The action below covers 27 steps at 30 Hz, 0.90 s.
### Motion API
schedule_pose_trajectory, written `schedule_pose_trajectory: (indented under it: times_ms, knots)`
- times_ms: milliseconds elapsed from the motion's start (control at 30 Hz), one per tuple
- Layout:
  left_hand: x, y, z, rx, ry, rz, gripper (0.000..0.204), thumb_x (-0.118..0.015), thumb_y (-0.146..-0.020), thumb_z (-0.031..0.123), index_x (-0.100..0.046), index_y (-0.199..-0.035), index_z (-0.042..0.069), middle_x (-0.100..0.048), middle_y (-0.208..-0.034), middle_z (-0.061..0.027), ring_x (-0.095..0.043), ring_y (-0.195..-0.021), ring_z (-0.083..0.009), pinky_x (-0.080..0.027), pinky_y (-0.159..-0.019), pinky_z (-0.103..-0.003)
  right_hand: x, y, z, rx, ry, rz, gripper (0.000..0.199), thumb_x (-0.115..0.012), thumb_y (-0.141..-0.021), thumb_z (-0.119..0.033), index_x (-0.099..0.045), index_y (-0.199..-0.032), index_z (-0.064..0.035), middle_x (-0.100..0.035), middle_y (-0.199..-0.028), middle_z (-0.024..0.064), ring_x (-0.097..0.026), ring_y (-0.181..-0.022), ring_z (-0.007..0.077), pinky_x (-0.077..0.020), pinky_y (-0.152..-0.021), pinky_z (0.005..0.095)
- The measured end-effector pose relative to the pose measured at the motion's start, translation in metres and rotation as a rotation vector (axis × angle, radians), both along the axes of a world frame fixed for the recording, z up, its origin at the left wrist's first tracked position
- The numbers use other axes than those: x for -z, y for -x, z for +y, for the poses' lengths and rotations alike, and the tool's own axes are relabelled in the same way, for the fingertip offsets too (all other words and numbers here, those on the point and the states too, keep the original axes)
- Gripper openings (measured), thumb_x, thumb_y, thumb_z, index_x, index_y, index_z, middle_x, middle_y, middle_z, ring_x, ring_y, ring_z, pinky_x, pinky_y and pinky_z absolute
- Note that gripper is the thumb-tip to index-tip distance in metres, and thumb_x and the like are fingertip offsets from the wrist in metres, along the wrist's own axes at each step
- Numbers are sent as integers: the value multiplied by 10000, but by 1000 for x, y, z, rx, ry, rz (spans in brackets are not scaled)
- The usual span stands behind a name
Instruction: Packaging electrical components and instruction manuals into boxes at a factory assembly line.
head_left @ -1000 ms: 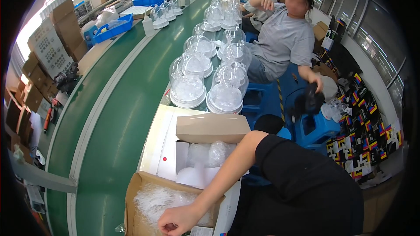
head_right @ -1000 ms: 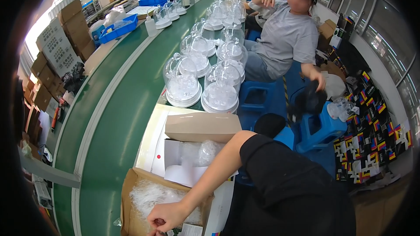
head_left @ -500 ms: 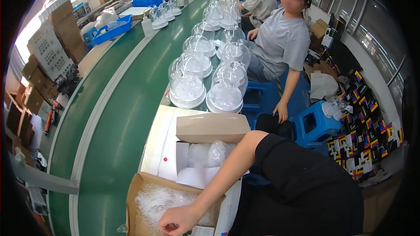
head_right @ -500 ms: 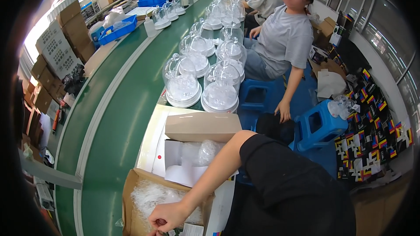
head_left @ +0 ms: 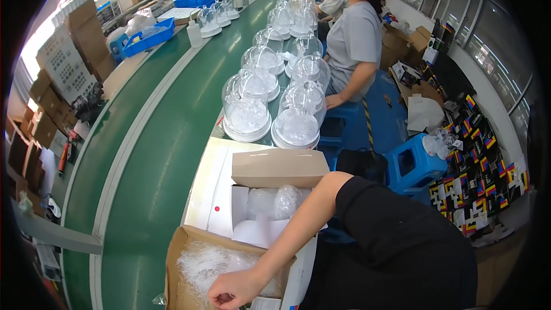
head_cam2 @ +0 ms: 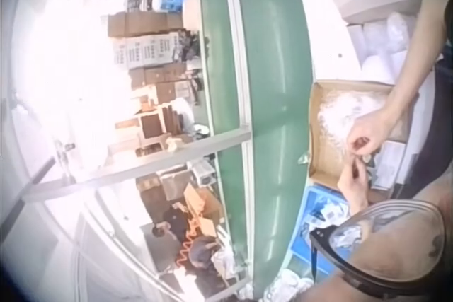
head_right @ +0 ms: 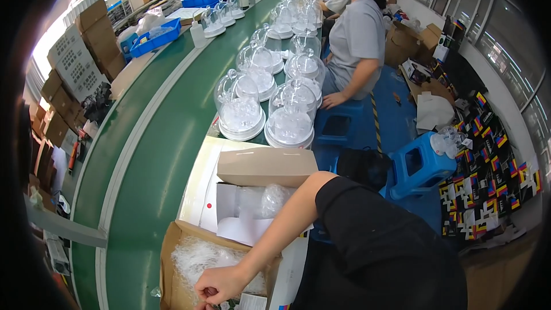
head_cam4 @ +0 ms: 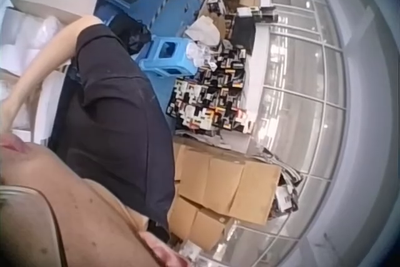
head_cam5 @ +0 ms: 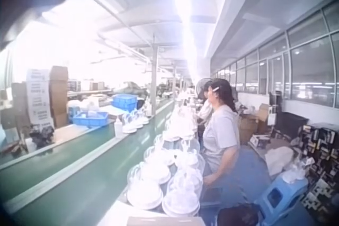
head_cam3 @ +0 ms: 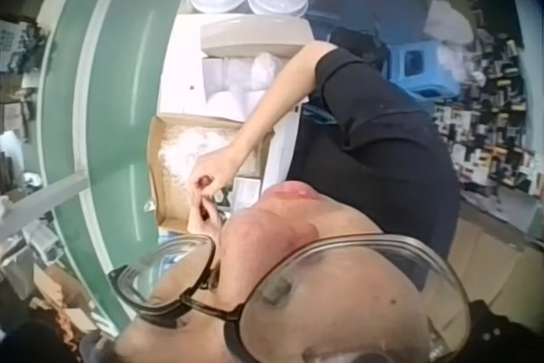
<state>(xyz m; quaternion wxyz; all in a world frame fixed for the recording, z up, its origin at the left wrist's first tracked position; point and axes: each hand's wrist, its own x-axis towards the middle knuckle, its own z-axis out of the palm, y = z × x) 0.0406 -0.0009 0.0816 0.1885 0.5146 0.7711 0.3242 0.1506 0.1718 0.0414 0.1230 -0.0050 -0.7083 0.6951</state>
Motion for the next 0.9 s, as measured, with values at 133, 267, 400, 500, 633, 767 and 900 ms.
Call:
schedule_pose_trajectory:
  times_ms: [133,267,400,500,633,767,900]
  knots:
    - [-1,-1,0,3,9,40,209,-645,-917,32,-691,-1117,-10,-713,-828,-167,-686,-709,-161,-554,-643,-295,2,0,0,-8,7,5,116,-656,-840,-150,-666,-877,-41,-668,-754,100,-631,-651,213,-503,-590,337]
    - [-3,-1,3,21,23,49,222,-645,-916,28,-689,-1130,-8,-712,-829,-170,-685,-712,-160,-552,-643,-293,2,-1,1,-21,28,4,109,-655,-844,-145,-666,-874,-40,-666,-748,99,-628,-646,212,-496,-582,333]
    - [-5,-2,3,17,-7,31,237,-641,-916,24,-682,-1147,-7,-707,-814,-159,-675,-687,-156,-545,-628,-292,-5,-2,1,-23,70,-13,109,-658,-845,-147,-666,-871,-42,-662,-741,94,-622,-640,205,-495,-582,331]
    - [-5,0,3,37,9,28,234,-638,-918,26,-681,-1146,-6,-705,-806,-153,-668,-676,-150,-541,-619,-290,1,-1,0,-7,43,21,113,-658,-848,-154,-668,-871,-44,-663,-742,92,-623,-640,203,-496,-583,330]
    - [-3,-3,1,22,25,23,215,-639,-924,44,-684,-1128,-4,-702,-798,-147,-662,-664,-142,-536,-608,-288,1,-1,1,-20,-11,3,111,-653,-851,-155,-671,-870,-47,-664,-741,92,-624,-642,200,-497,-585,328]
    - [-1,1,1,2,42,43,198,-642,-927,60,-685,-1111,-1,-704,-796,-136,-660,-667,-130,-535,-607,-280,-5,-1,2,-13,0,-9,104,-651,-851,-151,-672,-860,-50,-661,-730,85,-621,-635,193,-496,-584,321]
    - [6,1,-3,-85,93,-56,157,-644,-933,79,-676,-1065,1,-706,-784,-111,-651,-667,-111,-530,-605,-263,0,-1,0,-6,3,-8,104,-652,-851,-151,-669,-851,-49,-662,-731,82,-622,-633,191,-497,-585,319]
